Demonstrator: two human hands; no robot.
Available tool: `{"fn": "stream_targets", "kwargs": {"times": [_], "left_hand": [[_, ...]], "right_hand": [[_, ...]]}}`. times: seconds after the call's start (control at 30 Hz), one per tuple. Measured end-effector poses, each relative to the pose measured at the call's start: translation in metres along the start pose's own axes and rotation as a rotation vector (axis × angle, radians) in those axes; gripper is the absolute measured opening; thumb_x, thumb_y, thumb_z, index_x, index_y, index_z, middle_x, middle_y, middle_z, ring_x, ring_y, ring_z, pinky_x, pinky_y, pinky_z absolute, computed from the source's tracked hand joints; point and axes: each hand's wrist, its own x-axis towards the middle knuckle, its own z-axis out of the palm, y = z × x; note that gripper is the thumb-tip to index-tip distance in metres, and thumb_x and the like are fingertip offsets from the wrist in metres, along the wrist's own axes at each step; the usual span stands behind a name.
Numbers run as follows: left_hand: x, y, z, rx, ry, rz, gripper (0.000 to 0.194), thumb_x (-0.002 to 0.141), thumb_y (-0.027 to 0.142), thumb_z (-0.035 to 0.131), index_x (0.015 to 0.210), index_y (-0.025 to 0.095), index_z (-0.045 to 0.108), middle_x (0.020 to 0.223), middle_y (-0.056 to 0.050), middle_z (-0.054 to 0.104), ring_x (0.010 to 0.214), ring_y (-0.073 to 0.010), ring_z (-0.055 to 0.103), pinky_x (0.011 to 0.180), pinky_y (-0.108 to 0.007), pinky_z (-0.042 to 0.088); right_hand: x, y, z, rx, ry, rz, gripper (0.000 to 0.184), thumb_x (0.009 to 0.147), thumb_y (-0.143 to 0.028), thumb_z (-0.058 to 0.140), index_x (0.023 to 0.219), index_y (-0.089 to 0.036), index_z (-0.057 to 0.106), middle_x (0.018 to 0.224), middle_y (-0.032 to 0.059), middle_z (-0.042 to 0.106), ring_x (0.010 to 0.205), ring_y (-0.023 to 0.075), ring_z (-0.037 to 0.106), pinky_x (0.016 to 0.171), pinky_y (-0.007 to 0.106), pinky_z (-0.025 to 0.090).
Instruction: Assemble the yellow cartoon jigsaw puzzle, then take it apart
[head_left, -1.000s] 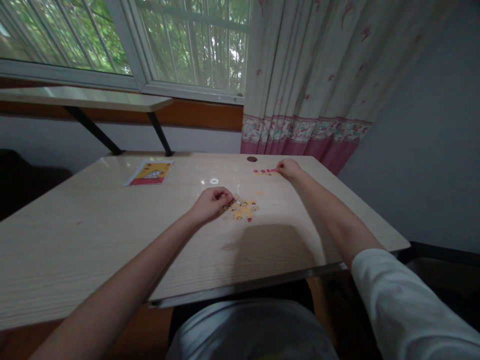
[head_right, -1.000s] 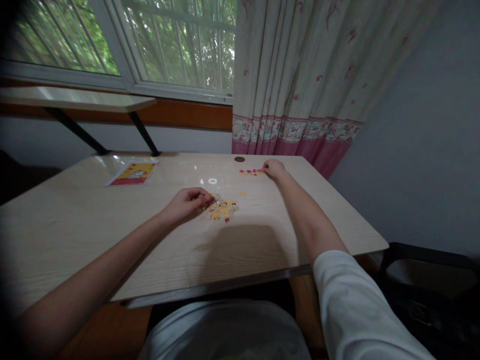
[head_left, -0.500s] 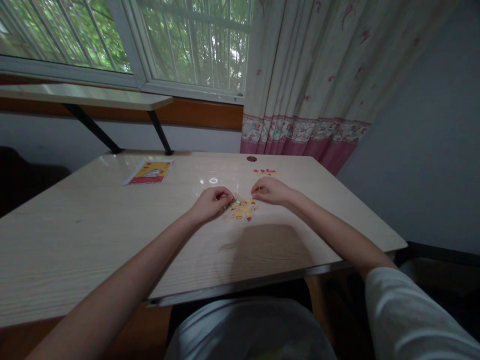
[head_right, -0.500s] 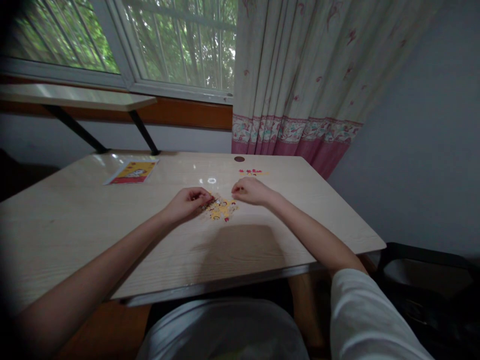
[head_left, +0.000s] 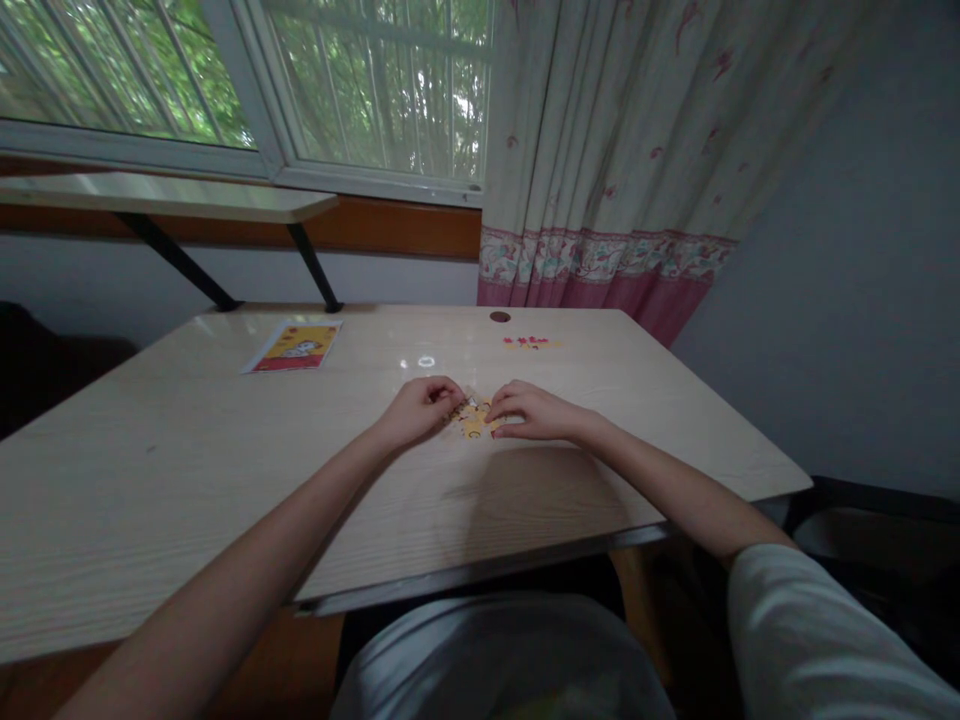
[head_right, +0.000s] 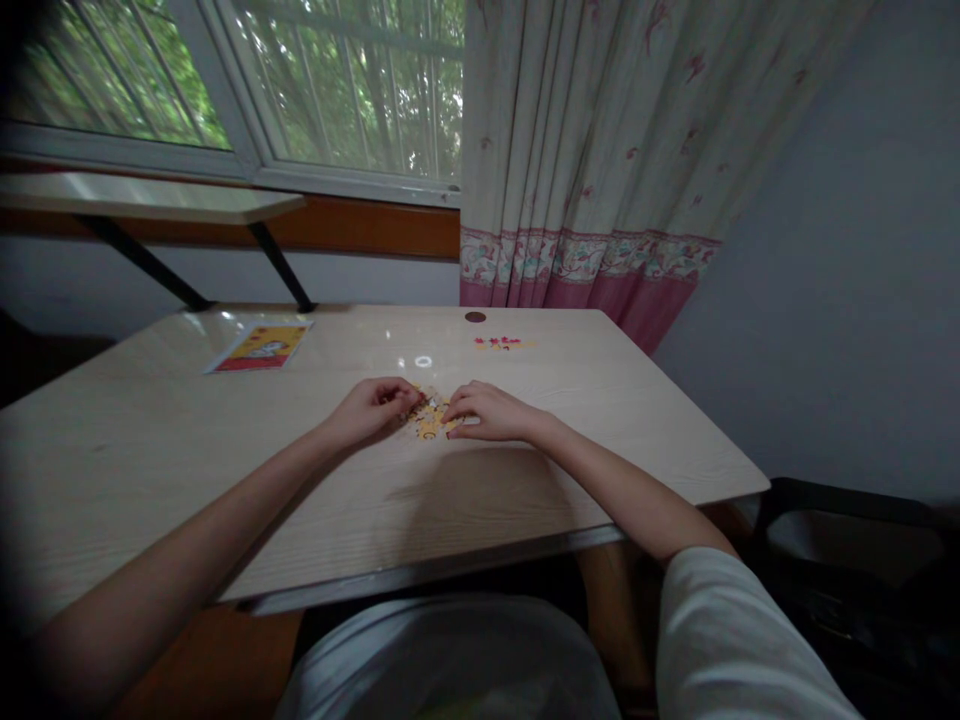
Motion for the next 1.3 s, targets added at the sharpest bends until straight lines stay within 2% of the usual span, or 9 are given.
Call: {"fn": "stream_targets", "kwargs": {"times": [0.13, 0.3, 0.4, 0.5, 0.6, 0.8, 0.93, 1.07, 1.3], "left_hand": [[0.000, 0.000, 0.000, 0.011, -0.006, 0.025, 0.024, 0.076, 0.031, 0.054, 0.080, 0.011, 0.067, 0.073, -0.006, 0.066, 0.063, -0.0131, 0.052, 0.059, -0.025, 0.039], [-0.001, 0.000, 0.002, -0.047, -0.053, 0.029, 0.025, 0.077, 0.033, 0.056, 0.079, 0.011, 0.066, 0.068, -0.005, 0.062, 0.057, -0.0106, 0.047, 0.053, -0.023, 0.035], [-0.002, 0.001, 0.005, -0.123, -0.131, 0.047, 0.024, 0.075, 0.034, 0.060, 0.081, 0.010, 0.066, 0.065, -0.003, 0.059, 0.057, -0.0098, 0.047, 0.052, -0.022, 0.033], [-0.003, 0.002, 0.007, -0.190, -0.175, 0.055, 0.025, 0.074, 0.034, 0.064, 0.082, 0.011, 0.066, 0.058, 0.001, 0.052, 0.052, -0.0078, 0.042, 0.049, -0.020, 0.030], [-0.004, 0.004, 0.008, -0.213, -0.166, 0.046, 0.025, 0.074, 0.035, 0.064, 0.081, 0.011, 0.066, 0.055, 0.002, 0.050, 0.050, -0.0070, 0.040, 0.047, -0.020, 0.028], [-0.004, 0.007, 0.009, -0.243, -0.132, 0.030, 0.024, 0.073, 0.034, 0.062, 0.079, 0.010, 0.065, 0.062, -0.002, 0.060, 0.054, -0.0099, 0.048, 0.050, -0.022, 0.035], [-0.003, 0.008, 0.011, -0.280, -0.100, 0.036, 0.021, 0.071, 0.032, 0.062, 0.074, 0.011, 0.065, 0.065, -0.003, 0.062, 0.057, -0.0107, 0.051, 0.054, -0.022, 0.038], [-0.003, 0.009, 0.011, -0.328, -0.067, 0.017, 0.018, 0.068, 0.031, 0.063, 0.070, 0.013, 0.064, 0.064, -0.002, 0.062, 0.057, -0.0108, 0.052, 0.055, -0.023, 0.039], [-0.003, 0.011, 0.010, -0.385, -0.081, 0.018, 0.018, 0.067, 0.031, 0.064, 0.067, 0.013, 0.063, 0.064, -0.002, 0.062, 0.058, -0.0107, 0.052, 0.058, -0.023, 0.040]], "right_hand": [[0.001, -0.003, 0.001, 0.143, 0.054, 0.055, 0.015, 0.078, -0.033, 0.067, 0.082, -0.018, 0.068, 0.085, 0.0040, 0.067, 0.086, 0.0154, 0.059, 0.087, 0.032, 0.041], [0.005, -0.010, 0.007, 0.442, 0.254, 0.347, 0.016, 0.075, -0.032, 0.067, 0.079, -0.016, 0.067, 0.077, 0.0026, 0.066, 0.072, 0.0124, 0.057, 0.070, 0.026, 0.043], [0.010, -0.015, 0.013, 0.608, 0.350, 0.453, 0.024, 0.071, -0.036, 0.068, 0.079, -0.014, 0.066, 0.070, 0.0010, 0.063, 0.063, 0.0099, 0.053, 0.060, 0.023, 0.041], [0.014, -0.019, 0.017, 0.712, 0.398, 0.513, 0.028, 0.069, -0.039, 0.070, 0.078, -0.014, 0.064, 0.065, -0.0002, 0.061, 0.057, 0.0084, 0.051, 0.054, 0.022, 0.038], [0.015, -0.023, 0.018, 0.734, 0.404, 0.519, 0.028, 0.067, -0.040, 0.071, 0.075, -0.014, 0.064, 0.065, 0.0001, 0.061, 0.058, 0.0087, 0.052, 0.057, 0.023, 0.040], [0.015, -0.028, 0.017, 0.653, 0.402, 0.492, 0.025, 0.069, -0.038, 0.070, 0.076, -0.014, 0.065, 0.068, 0.0015, 0.063, 0.062, 0.0099, 0.054, 0.061, 0.024, 0.044], [0.014, -0.030, 0.017, 0.518, 0.405, 0.415, 0.023, 0.072, -0.034, 0.067, 0.083, -0.014, 0.066, 0.073, 0.0027, 0.065, 0.067, 0.0112, 0.056, 0.066, 0.026, 0.046], [0.012, -0.030, 0.016, 0.314, 0.418, 0.315, 0.025, 0.074, -0.030, 0.066, 0.095, -0.017, 0.067, 0.079, 0.0028, 0.066, 0.071, 0.0120, 0.058, 0.068, 0.025, 0.046], [0.009, -0.027, 0.014, -0.054, 0.444, 0.153, 0.024, 0.080, -0.032, 0.064, 0.099, -0.018, 0.067, 0.080, 0.0033, 0.068, 0.078, 0.0142, 0.060, 0.076, 0.028, 0.041]]}}
